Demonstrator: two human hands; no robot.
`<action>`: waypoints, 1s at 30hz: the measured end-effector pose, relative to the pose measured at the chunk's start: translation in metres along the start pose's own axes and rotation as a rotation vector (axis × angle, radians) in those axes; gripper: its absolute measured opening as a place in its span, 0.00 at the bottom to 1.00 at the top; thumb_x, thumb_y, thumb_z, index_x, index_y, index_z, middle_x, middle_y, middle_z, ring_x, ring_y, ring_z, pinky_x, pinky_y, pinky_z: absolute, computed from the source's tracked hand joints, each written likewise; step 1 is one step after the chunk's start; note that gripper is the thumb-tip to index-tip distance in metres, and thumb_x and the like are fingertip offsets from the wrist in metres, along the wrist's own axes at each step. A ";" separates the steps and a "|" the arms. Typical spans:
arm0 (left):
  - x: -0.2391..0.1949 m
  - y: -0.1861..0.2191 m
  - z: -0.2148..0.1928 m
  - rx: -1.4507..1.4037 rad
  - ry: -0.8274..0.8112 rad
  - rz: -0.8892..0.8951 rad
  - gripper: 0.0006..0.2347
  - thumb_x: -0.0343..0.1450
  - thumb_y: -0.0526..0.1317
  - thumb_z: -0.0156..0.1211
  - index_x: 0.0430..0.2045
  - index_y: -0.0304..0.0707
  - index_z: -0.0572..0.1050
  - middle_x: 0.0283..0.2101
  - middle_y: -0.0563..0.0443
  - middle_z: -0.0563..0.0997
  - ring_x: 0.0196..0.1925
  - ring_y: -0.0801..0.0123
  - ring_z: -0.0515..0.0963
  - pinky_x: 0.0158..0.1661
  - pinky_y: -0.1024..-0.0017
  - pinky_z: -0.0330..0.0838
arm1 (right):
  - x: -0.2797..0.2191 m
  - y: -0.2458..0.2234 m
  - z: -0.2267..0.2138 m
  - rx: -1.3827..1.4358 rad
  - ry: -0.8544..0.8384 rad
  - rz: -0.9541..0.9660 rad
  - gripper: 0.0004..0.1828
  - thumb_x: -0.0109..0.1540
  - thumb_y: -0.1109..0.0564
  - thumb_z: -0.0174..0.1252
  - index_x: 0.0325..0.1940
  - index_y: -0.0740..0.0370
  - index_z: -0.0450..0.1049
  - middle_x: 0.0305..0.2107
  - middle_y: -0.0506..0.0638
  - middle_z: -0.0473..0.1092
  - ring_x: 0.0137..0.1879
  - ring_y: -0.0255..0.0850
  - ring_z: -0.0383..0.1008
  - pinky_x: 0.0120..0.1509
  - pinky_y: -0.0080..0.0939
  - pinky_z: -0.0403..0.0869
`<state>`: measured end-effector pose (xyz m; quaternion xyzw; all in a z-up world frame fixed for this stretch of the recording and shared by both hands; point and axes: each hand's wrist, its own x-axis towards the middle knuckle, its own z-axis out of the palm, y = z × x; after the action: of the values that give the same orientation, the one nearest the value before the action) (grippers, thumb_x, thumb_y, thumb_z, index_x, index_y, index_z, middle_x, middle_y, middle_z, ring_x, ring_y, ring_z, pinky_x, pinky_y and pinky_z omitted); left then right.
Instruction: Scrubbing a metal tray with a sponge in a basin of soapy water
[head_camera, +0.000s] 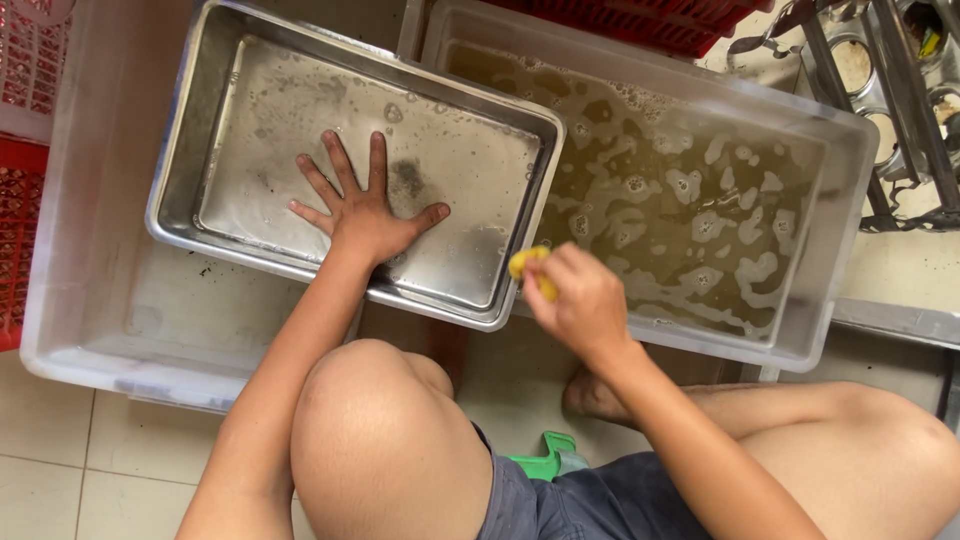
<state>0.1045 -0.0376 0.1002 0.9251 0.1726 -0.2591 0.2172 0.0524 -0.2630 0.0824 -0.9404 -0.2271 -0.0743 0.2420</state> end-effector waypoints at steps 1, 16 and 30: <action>0.002 0.000 0.000 -0.001 0.003 -0.001 0.43 0.53 0.66 0.50 0.59 0.56 0.37 0.60 0.43 0.23 0.58 0.40 0.20 0.47 0.32 0.26 | 0.015 0.019 0.009 0.000 0.001 -0.004 0.03 0.50 0.55 0.55 0.25 0.54 0.71 0.19 0.48 0.63 0.24 0.42 0.67 0.28 0.37 0.69; 0.001 0.001 0.000 0.000 0.002 -0.022 0.43 0.54 0.66 0.50 0.59 0.55 0.37 0.60 0.43 0.23 0.58 0.40 0.19 0.47 0.32 0.24 | -0.013 -0.029 -0.001 0.175 -0.063 0.119 0.00 0.47 0.57 0.55 0.21 0.52 0.70 0.17 0.46 0.60 0.23 0.44 0.67 0.26 0.37 0.69; -0.001 0.002 0.000 -0.001 0.015 -0.042 0.43 0.54 0.66 0.49 0.59 0.55 0.37 0.61 0.44 0.24 0.59 0.40 0.21 0.47 0.32 0.23 | 0.042 0.027 0.033 0.115 0.165 0.056 0.03 0.52 0.58 0.54 0.26 0.59 0.69 0.19 0.52 0.60 0.26 0.49 0.66 0.28 0.42 0.67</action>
<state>0.1044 -0.0393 0.1012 0.9231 0.1935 -0.2567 0.2110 0.1027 -0.2513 0.0526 -0.9217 -0.1838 -0.1312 0.3155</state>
